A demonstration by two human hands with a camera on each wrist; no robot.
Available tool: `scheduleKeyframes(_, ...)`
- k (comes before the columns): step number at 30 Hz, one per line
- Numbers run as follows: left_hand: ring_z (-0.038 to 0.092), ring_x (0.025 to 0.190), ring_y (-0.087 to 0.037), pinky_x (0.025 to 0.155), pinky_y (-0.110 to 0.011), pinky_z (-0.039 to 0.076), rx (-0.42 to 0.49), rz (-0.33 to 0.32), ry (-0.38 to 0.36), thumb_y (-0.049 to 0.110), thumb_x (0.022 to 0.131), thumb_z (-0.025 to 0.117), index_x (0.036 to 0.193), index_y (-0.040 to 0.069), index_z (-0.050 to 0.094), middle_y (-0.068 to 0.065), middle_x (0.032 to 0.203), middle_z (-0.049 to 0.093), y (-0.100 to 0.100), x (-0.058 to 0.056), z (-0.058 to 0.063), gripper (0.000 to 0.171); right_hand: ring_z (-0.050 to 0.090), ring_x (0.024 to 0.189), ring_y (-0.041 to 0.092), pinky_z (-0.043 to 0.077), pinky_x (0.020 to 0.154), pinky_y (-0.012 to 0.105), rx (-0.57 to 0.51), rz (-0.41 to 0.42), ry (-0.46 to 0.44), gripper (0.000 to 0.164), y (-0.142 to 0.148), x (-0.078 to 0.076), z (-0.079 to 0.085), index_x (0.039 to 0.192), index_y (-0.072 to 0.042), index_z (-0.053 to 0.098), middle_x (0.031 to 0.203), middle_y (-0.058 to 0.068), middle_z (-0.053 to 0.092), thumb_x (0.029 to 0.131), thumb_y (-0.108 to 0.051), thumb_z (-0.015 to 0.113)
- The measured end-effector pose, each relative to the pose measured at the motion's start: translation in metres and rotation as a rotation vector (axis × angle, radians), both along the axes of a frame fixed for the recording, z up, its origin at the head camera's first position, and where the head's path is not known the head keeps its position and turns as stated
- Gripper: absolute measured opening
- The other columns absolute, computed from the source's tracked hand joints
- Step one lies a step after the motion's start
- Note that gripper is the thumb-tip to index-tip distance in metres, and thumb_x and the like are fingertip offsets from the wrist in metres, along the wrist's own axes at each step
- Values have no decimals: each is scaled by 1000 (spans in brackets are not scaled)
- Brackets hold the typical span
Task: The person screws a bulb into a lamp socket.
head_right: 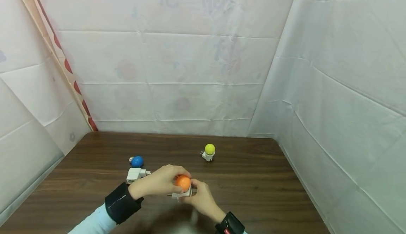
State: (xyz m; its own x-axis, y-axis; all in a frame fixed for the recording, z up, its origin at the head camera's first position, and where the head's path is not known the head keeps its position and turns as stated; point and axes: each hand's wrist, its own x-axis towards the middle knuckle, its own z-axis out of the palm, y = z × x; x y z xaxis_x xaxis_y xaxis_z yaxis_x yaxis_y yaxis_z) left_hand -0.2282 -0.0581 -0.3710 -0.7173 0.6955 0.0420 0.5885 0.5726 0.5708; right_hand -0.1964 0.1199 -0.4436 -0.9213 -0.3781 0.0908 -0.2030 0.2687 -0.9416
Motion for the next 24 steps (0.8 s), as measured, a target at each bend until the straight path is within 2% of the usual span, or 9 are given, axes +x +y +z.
scheduleKeyframes(3,49,83,-9,68,-19,42,-17,-28,-12,18,75,73,110,15,63,7,100,62,-1,-1,1,37,63,92,22,54,73,23,-5,6,-7,42,0,2,3,112,3,57,111,19,60,74,-5,73)
scheduleKeyframes(9,48,88,-8,74,-20,42,-50,-82,-24,13,76,71,111,20,63,11,104,60,-2,-3,2,36,63,91,15,54,73,23,-12,14,15,47,3,-5,-16,115,1,56,112,17,61,74,-9,75)
scheduleKeyframes(14,48,86,-7,74,-19,42,-48,-118,-33,9,76,70,112,18,62,10,105,60,-3,-4,3,38,62,92,9,53,73,21,-17,22,19,47,4,-7,-23,115,-2,57,112,13,61,74,-15,76)
scheduleKeyframes(21,50,92,-5,78,-20,44,24,-153,-65,9,71,74,121,13,57,5,115,58,-1,-4,-1,52,61,94,10,53,74,21,-11,18,42,45,4,-7,-23,114,-5,58,111,12,62,74,-15,75)
scheduleKeyframes(24,51,93,-5,77,-20,44,64,-120,-38,13,70,77,121,12,57,3,116,58,0,-2,-6,55,62,92,10,53,74,22,-31,12,39,43,4,-7,-22,112,-3,58,110,13,62,73,-12,75)
